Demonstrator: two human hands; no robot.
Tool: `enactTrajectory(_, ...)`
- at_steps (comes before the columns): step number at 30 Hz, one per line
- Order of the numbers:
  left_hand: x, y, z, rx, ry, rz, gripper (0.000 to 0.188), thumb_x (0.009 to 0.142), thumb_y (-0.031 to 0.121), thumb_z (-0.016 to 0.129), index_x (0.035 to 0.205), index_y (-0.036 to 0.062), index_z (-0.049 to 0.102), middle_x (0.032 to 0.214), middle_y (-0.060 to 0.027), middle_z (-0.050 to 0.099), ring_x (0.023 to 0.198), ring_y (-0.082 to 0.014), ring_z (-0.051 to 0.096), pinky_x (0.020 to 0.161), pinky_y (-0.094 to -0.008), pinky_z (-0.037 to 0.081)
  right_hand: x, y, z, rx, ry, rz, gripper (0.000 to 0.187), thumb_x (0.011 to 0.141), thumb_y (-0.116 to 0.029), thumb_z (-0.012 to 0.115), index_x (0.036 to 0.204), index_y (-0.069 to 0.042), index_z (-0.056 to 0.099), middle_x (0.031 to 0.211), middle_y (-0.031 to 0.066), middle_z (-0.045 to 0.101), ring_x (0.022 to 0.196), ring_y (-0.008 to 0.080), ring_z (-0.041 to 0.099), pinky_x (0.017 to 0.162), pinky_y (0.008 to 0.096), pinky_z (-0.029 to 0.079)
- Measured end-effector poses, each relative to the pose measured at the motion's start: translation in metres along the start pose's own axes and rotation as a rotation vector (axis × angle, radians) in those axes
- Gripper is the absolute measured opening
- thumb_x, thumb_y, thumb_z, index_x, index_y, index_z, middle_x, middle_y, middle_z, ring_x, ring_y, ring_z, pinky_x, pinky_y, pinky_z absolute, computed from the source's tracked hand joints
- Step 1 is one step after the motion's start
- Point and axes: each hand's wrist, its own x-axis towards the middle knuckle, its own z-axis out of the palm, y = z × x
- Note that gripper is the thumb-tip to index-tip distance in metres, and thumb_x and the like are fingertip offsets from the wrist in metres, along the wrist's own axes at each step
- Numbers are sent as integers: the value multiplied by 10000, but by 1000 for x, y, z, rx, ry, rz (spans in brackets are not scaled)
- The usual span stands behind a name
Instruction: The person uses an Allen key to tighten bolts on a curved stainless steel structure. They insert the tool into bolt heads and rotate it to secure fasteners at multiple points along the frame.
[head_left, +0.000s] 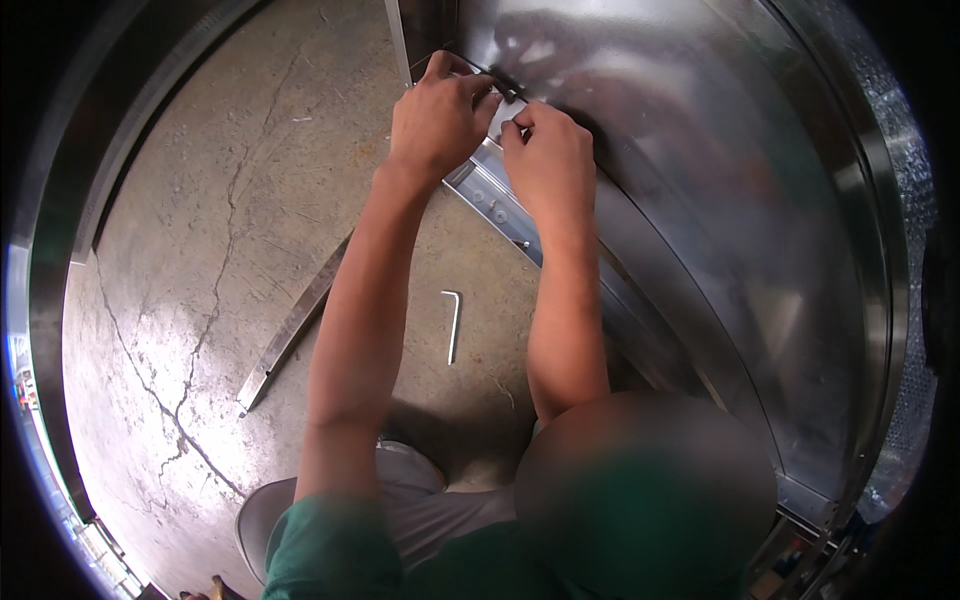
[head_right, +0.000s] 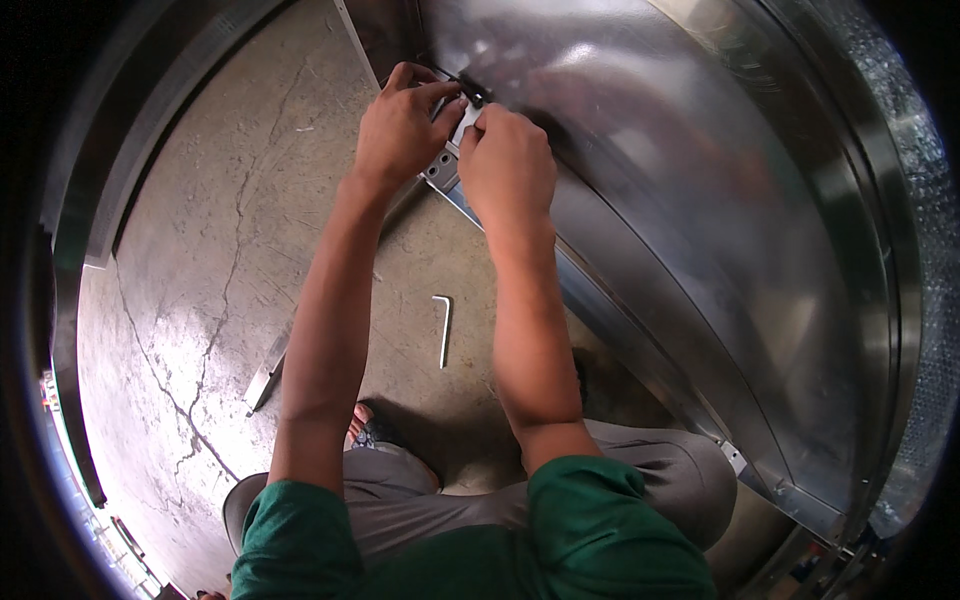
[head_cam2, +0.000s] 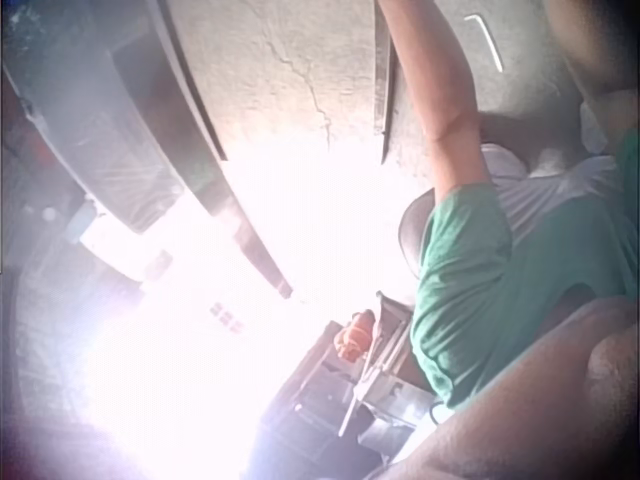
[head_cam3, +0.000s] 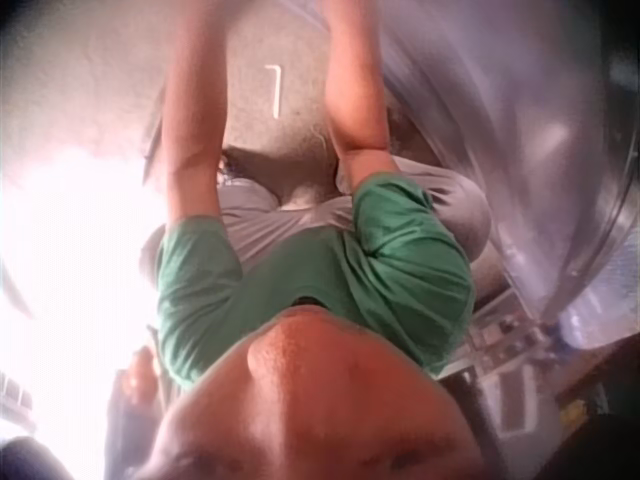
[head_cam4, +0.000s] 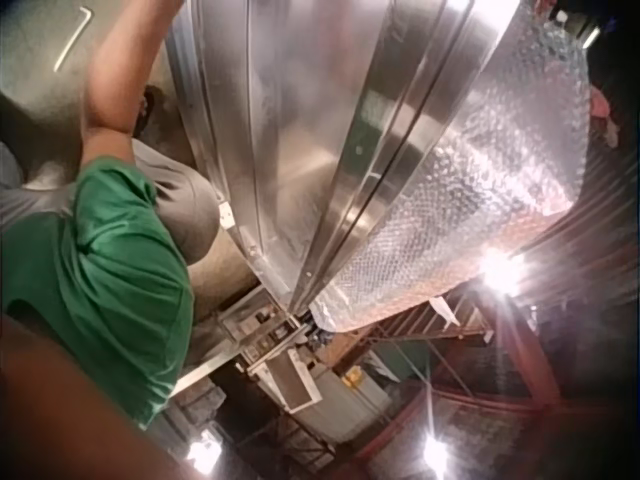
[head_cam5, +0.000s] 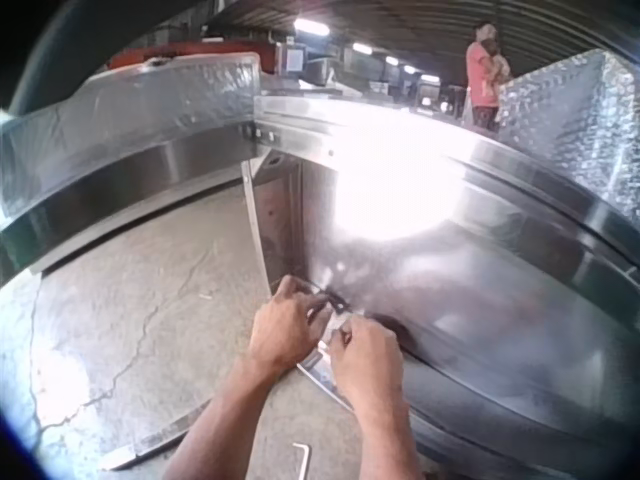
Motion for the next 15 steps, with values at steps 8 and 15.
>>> enactTrajectory(8,1,0,3,-44,7,-3,212,875,240,711,1011,92,776,1125,-112,666,1000,-314,672,876,-428,539,-5,9,-1,-35,64,35,216,856,-177,721,970,3,686,885,188,727,855,346,715,768,418,541)
enactTrajectory(15,4,9,-6,-103,52,-27,244,886,238,722,1023,39,693,1114,-166,654,1006,-338,665,874,-429,539,-8,6,-15,146,-81,7,202,912,-203,696,989,-29,628,926,164,720,870,333,703,775,415,535)
